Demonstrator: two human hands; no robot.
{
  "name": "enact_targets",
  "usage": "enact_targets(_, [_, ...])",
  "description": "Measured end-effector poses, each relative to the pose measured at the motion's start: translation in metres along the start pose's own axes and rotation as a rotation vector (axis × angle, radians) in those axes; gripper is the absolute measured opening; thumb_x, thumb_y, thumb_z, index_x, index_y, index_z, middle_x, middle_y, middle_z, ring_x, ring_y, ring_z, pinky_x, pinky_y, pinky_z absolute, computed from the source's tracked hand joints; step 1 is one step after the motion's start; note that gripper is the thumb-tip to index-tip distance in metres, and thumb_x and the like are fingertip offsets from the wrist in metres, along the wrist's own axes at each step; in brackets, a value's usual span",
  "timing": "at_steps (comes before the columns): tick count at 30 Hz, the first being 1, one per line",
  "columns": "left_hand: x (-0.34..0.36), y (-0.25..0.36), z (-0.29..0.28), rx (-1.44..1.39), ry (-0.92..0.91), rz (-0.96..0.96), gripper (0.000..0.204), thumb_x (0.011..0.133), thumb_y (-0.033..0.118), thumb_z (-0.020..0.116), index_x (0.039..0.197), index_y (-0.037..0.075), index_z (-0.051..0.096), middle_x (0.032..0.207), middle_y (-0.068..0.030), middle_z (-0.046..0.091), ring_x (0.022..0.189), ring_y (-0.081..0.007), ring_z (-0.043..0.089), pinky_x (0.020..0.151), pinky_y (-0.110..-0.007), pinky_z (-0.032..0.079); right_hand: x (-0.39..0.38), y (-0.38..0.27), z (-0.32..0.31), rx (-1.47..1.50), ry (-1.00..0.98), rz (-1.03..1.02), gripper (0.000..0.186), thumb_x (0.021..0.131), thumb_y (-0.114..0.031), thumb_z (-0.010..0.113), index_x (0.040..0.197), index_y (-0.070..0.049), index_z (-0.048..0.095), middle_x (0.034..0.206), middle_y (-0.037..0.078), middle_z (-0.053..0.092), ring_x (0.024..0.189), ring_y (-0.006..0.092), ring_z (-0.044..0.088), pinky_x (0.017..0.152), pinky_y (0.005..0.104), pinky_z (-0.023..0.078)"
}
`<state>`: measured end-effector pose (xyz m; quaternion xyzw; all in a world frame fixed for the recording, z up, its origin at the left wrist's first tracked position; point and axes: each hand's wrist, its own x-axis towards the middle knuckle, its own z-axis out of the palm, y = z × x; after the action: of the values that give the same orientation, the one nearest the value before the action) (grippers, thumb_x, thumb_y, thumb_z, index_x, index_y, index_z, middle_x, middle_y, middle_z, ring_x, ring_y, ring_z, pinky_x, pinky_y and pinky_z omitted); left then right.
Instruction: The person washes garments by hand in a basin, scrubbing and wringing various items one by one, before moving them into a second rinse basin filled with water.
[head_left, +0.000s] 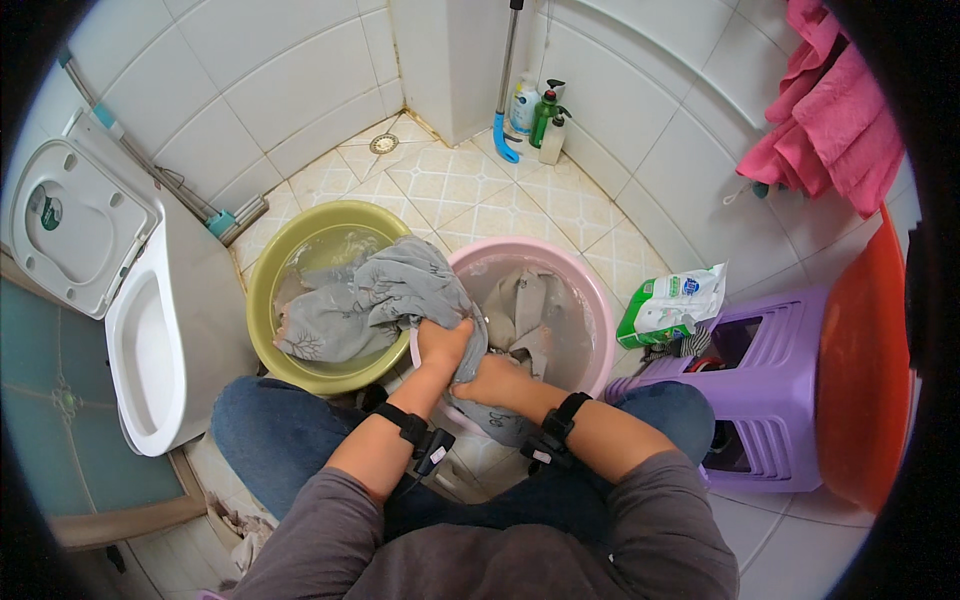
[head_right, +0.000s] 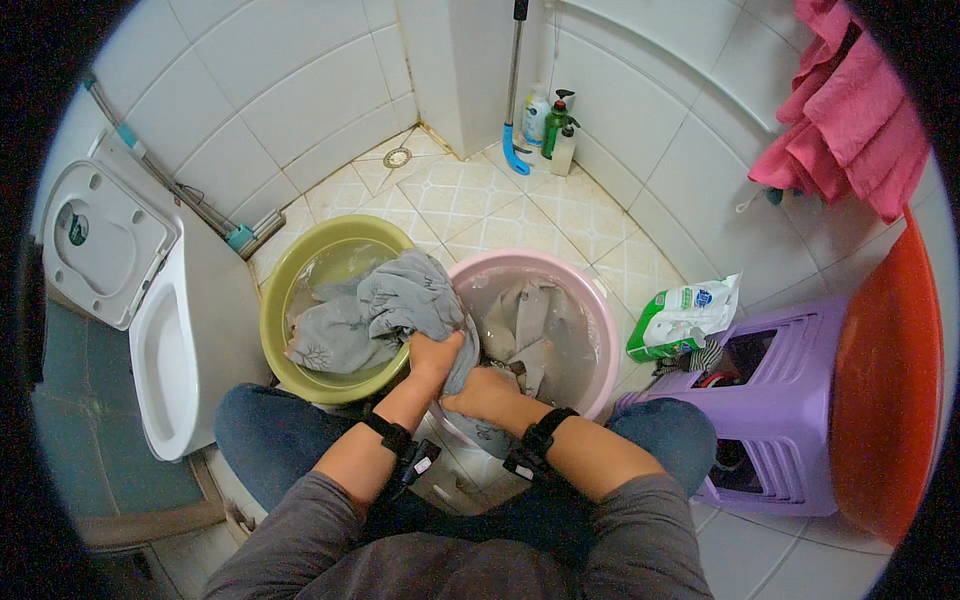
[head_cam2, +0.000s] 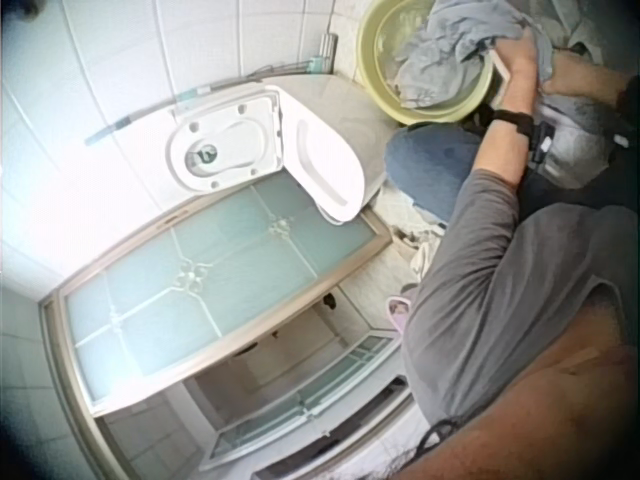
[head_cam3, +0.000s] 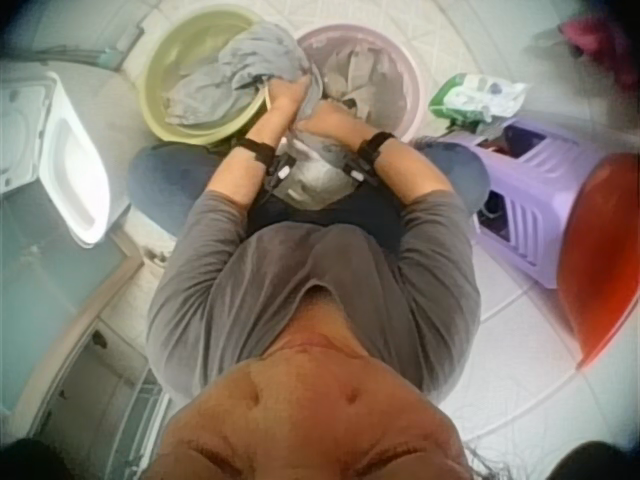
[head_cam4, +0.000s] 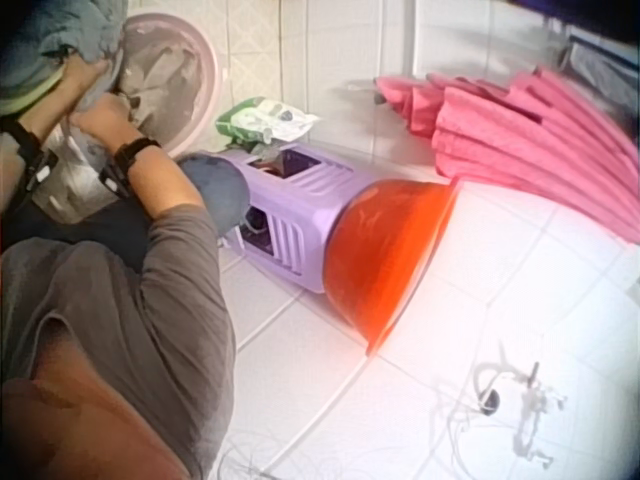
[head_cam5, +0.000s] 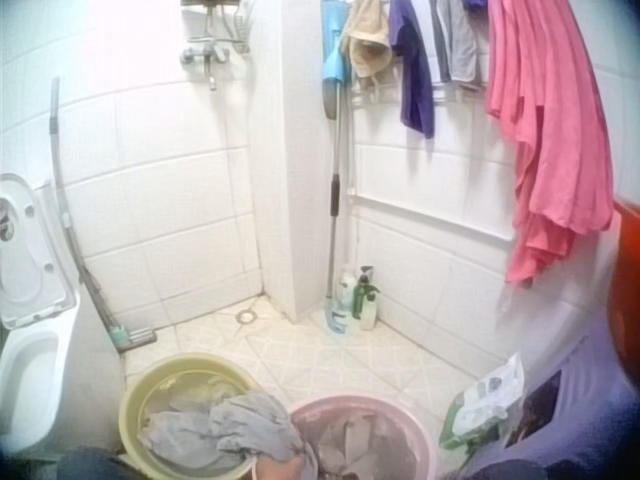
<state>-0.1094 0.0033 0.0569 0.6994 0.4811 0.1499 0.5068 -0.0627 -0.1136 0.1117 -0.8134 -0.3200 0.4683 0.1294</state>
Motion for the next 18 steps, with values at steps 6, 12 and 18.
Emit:
enact_targets(6, [-0.006, 0.009, -0.001, 0.076, 0.003, 0.012, 0.064, 0.066, 0.028, 0.076, 0.115, -0.008, 0.056, 0.116, -0.025, 0.061, 0.109, -0.0362, 0.059, 0.093, -0.036, 0.045, 0.001, 0.002, 0.002, -0.065, 0.039, 0.042, 0.066, 0.066, -0.051, 0.07, 0.104, 0.003, 0.065, 0.094, 0.026, 0.066, 0.09, 0.0347, 0.065, 0.079, 0.0385, 0.051])
enact_targets(12, [0.006, 0.007, -0.007, -0.61, -0.2, -0.142, 0.064, 0.079, 0.029, 0.072, 0.128, -0.005, 0.047, 0.124, -0.0168, 0.056, 0.113, -0.0264, 0.055, 0.094, -0.036, 0.044, 0.014, 0.028, -0.01, 0.247, 0.063, -0.157, 0.072, 0.066, -0.044, 0.076, 0.115, 0.006, 0.058, 0.109, 0.025, 0.064, 0.103, 0.0331, 0.062, 0.09, 0.0358, 0.047])
enact_targets(18, [-0.021, 0.0, -0.035, -0.651, -0.58, -0.242, 0.078, 0.091, 0.053, 0.054, 0.142, -0.001, 0.029, 0.139, -0.0165, 0.042, 0.128, -0.0294, 0.04, 0.108, -0.041, 0.029, 0.03, 0.027, -0.044, 0.51, 0.403, -0.215, 0.08, 0.064, -0.046, 0.079, 0.116, 0.011, 0.056, 0.112, 0.026, 0.062, 0.104, 0.0322, 0.061, 0.09, 0.0363, 0.047])
